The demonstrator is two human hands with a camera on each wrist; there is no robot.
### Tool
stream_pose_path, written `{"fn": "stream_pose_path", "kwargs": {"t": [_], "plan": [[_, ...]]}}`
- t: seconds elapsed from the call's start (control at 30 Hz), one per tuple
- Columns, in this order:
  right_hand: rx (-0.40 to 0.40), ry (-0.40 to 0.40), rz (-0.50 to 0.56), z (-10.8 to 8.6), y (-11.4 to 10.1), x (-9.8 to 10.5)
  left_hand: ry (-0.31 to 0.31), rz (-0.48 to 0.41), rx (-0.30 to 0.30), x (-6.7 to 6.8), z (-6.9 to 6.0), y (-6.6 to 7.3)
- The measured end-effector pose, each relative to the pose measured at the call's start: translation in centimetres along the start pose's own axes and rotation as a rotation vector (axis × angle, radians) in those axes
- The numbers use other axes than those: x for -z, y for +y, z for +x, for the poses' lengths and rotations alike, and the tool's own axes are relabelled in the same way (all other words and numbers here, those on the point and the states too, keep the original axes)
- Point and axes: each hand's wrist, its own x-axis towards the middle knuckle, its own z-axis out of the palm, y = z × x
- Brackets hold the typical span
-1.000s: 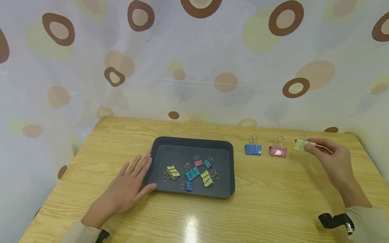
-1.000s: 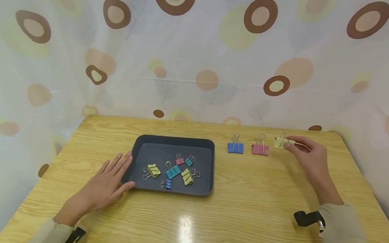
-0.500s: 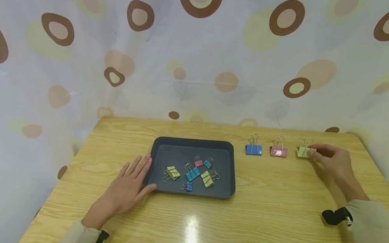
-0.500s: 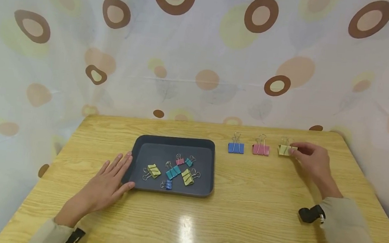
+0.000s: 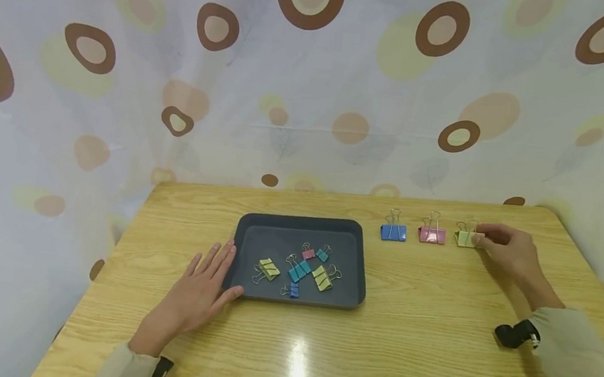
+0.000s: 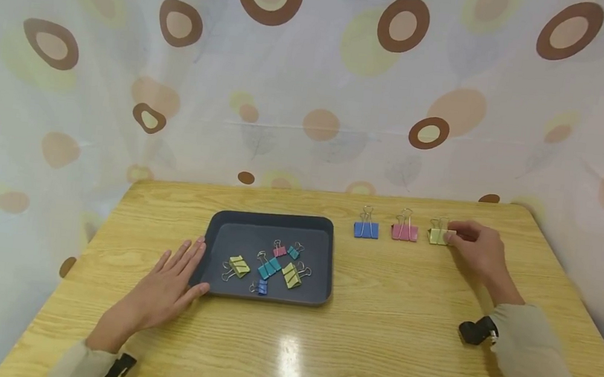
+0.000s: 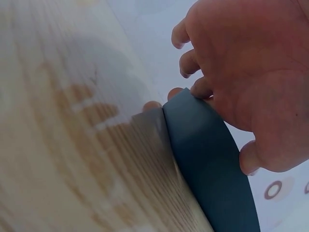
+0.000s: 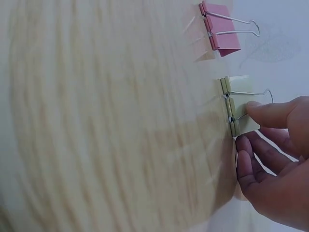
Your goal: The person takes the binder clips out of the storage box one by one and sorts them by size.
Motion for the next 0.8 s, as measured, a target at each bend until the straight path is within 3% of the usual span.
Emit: {"fn": "stream_pose_path", "kwargs": {"t": [0.13,0.33,0.5,0.63,0.8], "plan": [[0.013,0.02,0.077,-0.5,0.0,0.3,-0.002,-0.016,0.004,-0.2,0.1,0.0],[0.001,0.188,0.206,-1.2,-0.9,0.5,-0.006,-0.045,0.014,-0.1,0.0,0.1],[0.043,0.272,0.295,-1.7,-3.3,0.2,-0.004,-0.056,0.014,0.1,-0.1,0.2],[0.12,0.277,0.314,-2.3,-5.7,-0.8,-0.006,-0.069,0.013,0.3,-0.2,0.3],[0.18,0.21,0.328,-3.3,-8.1,-2.8,-0.008,-0.083,0.012,0.5,-0.2,0.3]]}}
